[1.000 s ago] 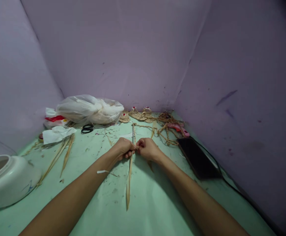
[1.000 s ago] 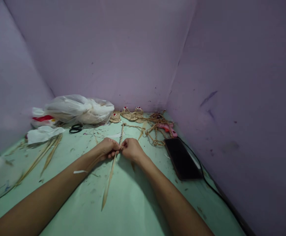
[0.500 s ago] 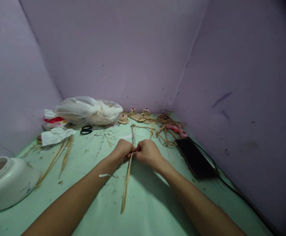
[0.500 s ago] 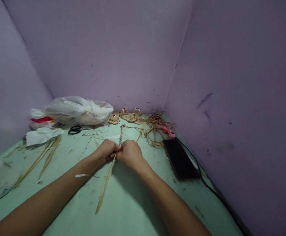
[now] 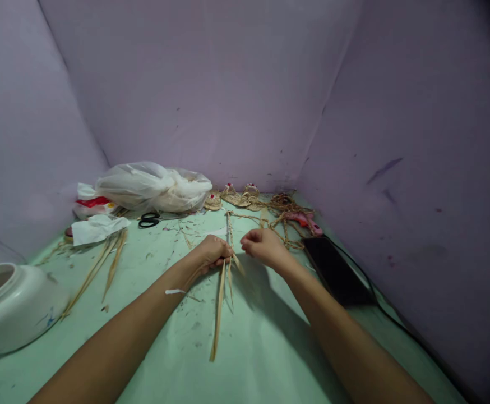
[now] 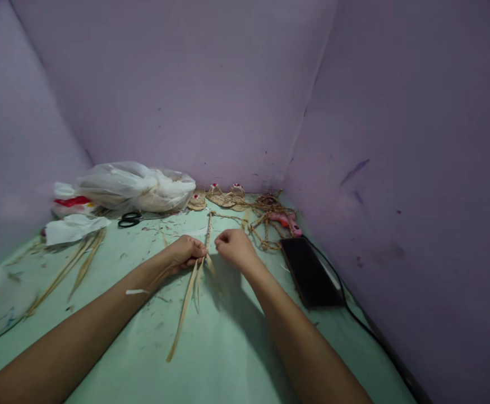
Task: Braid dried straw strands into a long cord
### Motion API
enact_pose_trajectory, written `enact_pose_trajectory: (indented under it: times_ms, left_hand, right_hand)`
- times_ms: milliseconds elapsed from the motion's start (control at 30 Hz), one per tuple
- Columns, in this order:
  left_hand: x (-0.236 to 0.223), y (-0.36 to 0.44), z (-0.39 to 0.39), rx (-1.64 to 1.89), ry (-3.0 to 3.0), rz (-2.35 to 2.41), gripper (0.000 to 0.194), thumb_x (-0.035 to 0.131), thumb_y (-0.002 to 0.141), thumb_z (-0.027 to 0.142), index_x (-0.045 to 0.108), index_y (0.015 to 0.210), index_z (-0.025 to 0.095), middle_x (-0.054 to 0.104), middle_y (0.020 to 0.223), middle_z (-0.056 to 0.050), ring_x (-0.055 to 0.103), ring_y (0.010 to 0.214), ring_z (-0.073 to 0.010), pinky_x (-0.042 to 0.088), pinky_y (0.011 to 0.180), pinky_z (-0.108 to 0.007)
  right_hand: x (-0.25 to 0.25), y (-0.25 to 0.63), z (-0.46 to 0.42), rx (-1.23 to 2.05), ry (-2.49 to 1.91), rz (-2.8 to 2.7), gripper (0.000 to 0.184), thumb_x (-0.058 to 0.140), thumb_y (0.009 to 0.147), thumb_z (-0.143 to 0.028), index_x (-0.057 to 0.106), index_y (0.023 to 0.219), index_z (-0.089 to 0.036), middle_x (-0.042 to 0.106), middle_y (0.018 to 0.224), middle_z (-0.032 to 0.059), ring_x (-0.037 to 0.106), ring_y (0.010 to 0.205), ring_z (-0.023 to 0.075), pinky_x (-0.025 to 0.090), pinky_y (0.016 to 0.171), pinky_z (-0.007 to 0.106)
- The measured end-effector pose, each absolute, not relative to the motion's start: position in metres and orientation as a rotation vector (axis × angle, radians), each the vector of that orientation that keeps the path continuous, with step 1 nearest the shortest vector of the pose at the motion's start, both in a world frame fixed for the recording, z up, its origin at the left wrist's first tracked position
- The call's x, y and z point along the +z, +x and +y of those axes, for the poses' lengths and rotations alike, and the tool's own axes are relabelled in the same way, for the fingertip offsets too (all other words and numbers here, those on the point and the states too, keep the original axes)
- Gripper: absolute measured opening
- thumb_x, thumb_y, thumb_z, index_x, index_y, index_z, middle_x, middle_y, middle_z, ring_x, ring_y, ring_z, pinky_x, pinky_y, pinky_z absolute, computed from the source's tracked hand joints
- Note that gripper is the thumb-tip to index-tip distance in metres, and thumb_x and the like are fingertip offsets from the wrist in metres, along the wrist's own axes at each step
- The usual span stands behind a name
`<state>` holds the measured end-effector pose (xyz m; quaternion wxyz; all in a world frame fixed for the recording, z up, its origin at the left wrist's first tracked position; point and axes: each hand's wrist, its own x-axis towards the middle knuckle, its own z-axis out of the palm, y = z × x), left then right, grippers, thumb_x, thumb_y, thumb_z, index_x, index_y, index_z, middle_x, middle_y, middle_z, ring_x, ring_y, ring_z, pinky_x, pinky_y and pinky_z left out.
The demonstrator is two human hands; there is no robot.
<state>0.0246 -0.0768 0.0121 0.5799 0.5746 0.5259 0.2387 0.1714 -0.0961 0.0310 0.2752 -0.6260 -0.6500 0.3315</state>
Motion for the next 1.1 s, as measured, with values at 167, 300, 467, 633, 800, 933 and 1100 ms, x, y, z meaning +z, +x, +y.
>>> enact_pose_trajectory:
  times_ms: [167, 300, 467, 633, 800, 933, 1100]
  left_hand:
    - [0.014, 0.026, -0.078, 0.573, 1.341, 1.232, 0.013, 0.051, 0.058, 0.018, 0.046, 0.047, 0.014, 0.035, 0.031, 0.004, 0.023, 0.028, -0.0035, 0.011, 0.034, -0.019]
    - [0.014, 0.029, -0.078, 0.561, 1.385, 1.262, 0.014, 0.049, 0.059, 0.015, 0.046, 0.045, 0.013, 0.035, 0.030, 0.003, 0.023, 0.028, -0.0040, 0.011, 0.034, -0.020]
    - [0.019, 0.031, -0.079, 0.546, 1.452, 1.279, 0.021, 0.047, 0.059, 0.011, 0.042, 0.039, 0.013, 0.033, 0.029, 0.003, 0.024, 0.029, -0.0035, 0.014, 0.035, -0.020]
    - [0.022, 0.026, -0.075, 0.462, 1.478, 1.264, 0.018, 0.052, 0.057, 0.013, 0.046, 0.041, 0.012, 0.034, 0.030, 0.004, 0.024, 0.029, -0.0031, 0.015, 0.035, -0.019]
    - [0.019, 0.014, -0.067, 0.314, 1.378, 1.170, 0.012, 0.056, 0.058, 0.021, 0.056, 0.053, 0.010, 0.043, 0.037, 0.001, 0.032, 0.032, -0.0046, 0.017, 0.034, -0.018]
    - [0.017, 0.013, -0.063, 0.248, 1.194, 1.207, 0.009, 0.055, 0.060, 0.017, 0.057, 0.054, 0.009, 0.042, 0.038, 0.001, 0.030, 0.033, -0.0041, 0.015, 0.034, -0.017]
    - [0.019, 0.017, -0.065, 0.246, 1.110, 1.235, 0.013, 0.053, 0.063, 0.014, 0.058, 0.053, 0.007, 0.053, 0.051, -0.005, 0.032, 0.034, -0.0030, 0.015, 0.033, -0.017]
  right_hand:
    - [0.026, 0.156, -0.098, 1.601, -1.513, -1.208, 0.008, 0.047, 0.065, -0.008, 0.051, 0.067, -0.015, 0.055, 0.052, 0.0010, 0.050, 0.046, 0.0102, 0.039, 0.048, 0.022]
    - [0.018, 0.144, -0.101, 1.486, -1.569, -1.318, 0.010, 0.046, 0.065, -0.009, 0.048, 0.058, -0.015, 0.041, 0.038, -0.0050, 0.034, 0.033, 0.0052, 0.024, 0.036, 0.018]
    - [0.009, 0.151, -0.094, 1.227, -1.679, -1.464, 0.011, 0.049, 0.062, -0.013, 0.049, 0.051, -0.014, 0.032, 0.034, -0.0074, 0.023, 0.032, 0.0034, 0.014, 0.036, 0.021]
    - [0.011, 0.157, -0.096, 1.354, -1.586, -1.399, 0.010, 0.052, 0.061, -0.017, 0.054, 0.051, -0.013, 0.036, 0.033, -0.0072, 0.022, 0.032, 0.0033, 0.014, 0.036, 0.020]
    - [-0.002, 0.157, -0.091, 1.251, -1.508, -1.352, 0.005, 0.056, 0.057, -0.014, 0.056, 0.052, -0.012, 0.050, 0.043, -0.0030, 0.033, 0.038, 0.0038, 0.022, 0.039, 0.018]
    - [-0.009, 0.157, -0.088, 1.224, -1.467, -1.361, 0.004, 0.056, 0.056, -0.013, 0.056, 0.052, -0.013, 0.053, 0.045, -0.0016, 0.039, 0.041, 0.0051, 0.028, 0.041, 0.017]
    - [-0.006, 0.156, -0.090, 1.232, -1.466, -1.297, 0.004, 0.056, 0.055, -0.011, 0.054, 0.052, -0.013, 0.053, 0.044, -0.0017, 0.041, 0.041, 0.0055, 0.029, 0.042, 0.017]
